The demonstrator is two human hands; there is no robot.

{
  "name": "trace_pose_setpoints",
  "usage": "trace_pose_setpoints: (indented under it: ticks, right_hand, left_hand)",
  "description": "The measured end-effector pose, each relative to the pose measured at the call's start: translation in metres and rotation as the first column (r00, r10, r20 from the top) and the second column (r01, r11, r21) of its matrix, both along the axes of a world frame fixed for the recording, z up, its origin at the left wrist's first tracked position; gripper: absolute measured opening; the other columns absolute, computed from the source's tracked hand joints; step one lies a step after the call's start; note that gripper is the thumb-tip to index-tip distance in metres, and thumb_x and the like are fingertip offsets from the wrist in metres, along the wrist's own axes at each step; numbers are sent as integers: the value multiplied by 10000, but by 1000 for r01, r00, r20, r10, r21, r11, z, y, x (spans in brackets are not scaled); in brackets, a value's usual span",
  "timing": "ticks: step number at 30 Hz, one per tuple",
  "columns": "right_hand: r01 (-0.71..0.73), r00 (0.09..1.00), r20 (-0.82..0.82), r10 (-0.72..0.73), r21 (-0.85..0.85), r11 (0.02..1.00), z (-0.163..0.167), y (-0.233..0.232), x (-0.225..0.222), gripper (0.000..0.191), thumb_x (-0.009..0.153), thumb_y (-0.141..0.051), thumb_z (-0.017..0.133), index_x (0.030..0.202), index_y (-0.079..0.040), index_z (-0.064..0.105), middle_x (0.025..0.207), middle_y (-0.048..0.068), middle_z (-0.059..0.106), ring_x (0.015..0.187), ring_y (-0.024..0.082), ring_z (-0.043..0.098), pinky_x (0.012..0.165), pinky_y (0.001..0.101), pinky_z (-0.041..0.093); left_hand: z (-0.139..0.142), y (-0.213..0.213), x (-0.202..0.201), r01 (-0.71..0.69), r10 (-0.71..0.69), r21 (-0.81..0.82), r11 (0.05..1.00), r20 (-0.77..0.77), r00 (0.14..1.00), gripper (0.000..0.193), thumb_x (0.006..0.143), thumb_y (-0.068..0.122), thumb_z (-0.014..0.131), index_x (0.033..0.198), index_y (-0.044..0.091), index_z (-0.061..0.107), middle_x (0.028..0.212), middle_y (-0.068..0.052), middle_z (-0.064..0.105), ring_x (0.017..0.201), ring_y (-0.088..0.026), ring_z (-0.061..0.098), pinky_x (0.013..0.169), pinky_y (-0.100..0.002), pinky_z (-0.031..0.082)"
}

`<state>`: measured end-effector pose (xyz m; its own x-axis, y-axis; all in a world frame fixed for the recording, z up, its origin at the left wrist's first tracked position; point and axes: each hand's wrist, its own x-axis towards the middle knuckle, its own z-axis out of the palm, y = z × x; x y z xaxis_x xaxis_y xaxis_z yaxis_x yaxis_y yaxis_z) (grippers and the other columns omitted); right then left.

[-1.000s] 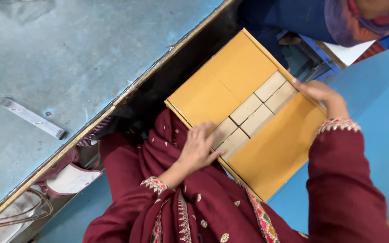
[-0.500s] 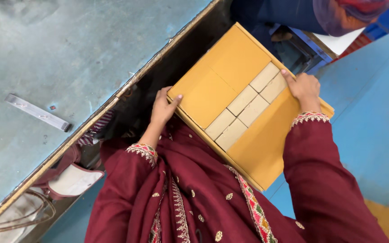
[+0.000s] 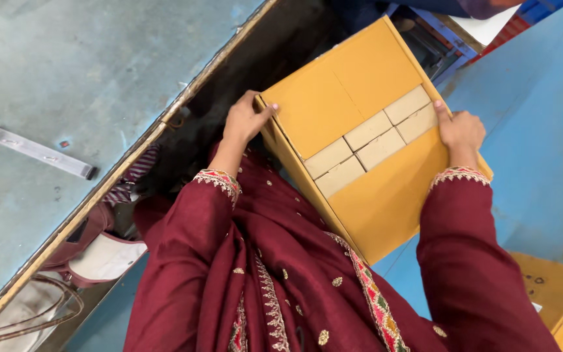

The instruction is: The person uses scissors to cut the tape on a large cardboard box, opens it, and removes several smaller boxes. She then opens some of the smaller boxes to reveal cylindrical items wrapped in plastic.

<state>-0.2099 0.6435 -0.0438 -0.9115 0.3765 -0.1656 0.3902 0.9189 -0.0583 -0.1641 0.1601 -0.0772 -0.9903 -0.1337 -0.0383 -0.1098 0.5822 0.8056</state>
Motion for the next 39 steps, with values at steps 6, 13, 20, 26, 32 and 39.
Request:
trace_pose_setpoints:
  ticks: [6, 13, 20, 26, 32, 39]
  right_hand:
    - [-45, 998, -32, 46, 49, 998, -17, 8, -3, 795, 1035, -774, 440, 1100, -63, 790, 997, 311, 714, 979, 482, 669, 863, 544, 506]
    - [-162, 986, -23, 163, 26, 986, -28, 21, -14, 788, 1022, -761, 488, 997, -42, 810, 915, 269, 720, 929, 455, 674, 821, 532, 516]
    - [-342, 931, -111, 348, 68, 937, -34, 25, -12, 701, 1036, -747, 527, 1011, -109, 817, 764, 237, 690, 759, 442, 663, 701, 529, 510]
    - [-341, 926, -149, 348, 70, 937, -36, 25, -12, 718, 1051, -743, 543, 971, -83, 813, 766, 226, 691, 777, 433, 667, 714, 526, 510]
    - [-347, 923, -151, 354, 67, 935, -28, 28, -10, 685, 1041, -727, 547, 998, -98, 816, 808, 240, 703, 813, 454, 668, 734, 536, 514]
    - [-359, 920, -135, 368, 90, 929, -23, 29, -11, 698, 1065, -738, 522, 1036, -104, 815, 832, 231, 715, 838, 448, 675, 756, 536, 519]
  left_hand:
    - [-4, -12, 5, 55, -55, -66, 996, -1, 998, 478, 842, 484, 756, 1134, 112, 688, 1025, -135, 735, 930, -303, 713, 828, -409, 543]
    - [10, -4, 77, 62, -64, -134, 989, -13, 998, 439, 895, 463, 730, 1085, 73, 664, 1011, -129, 712, 928, -323, 693, 798, -429, 536]
    - [22, 38, 146, 30, -76, -340, 940, -122, 990, 902, 915, 559, 722, 1483, -48, 372, 1492, -270, 468, 1382, -400, 455, 1058, -607, 330]
    - [22, 118, 143, 414, -540, -505, 758, -129, 832, 780, 879, 540, 675, 1515, 166, 423, 1633, -204, 268, 1524, -423, 228, 1170, -664, 165]
    - [37, 136, 128, 431, -586, -542, 721, -145, 798, 251, 845, 265, 706, 1095, 292, 700, 1489, -86, 479, 1474, -318, 370, 1183, -648, 227]
    - [118, 102, 118, 301, -451, -422, 855, -319, 834, 303, 782, 182, 744, 1078, 143, 693, 1382, -100, 578, 1300, -303, 546, 1055, -543, 416]
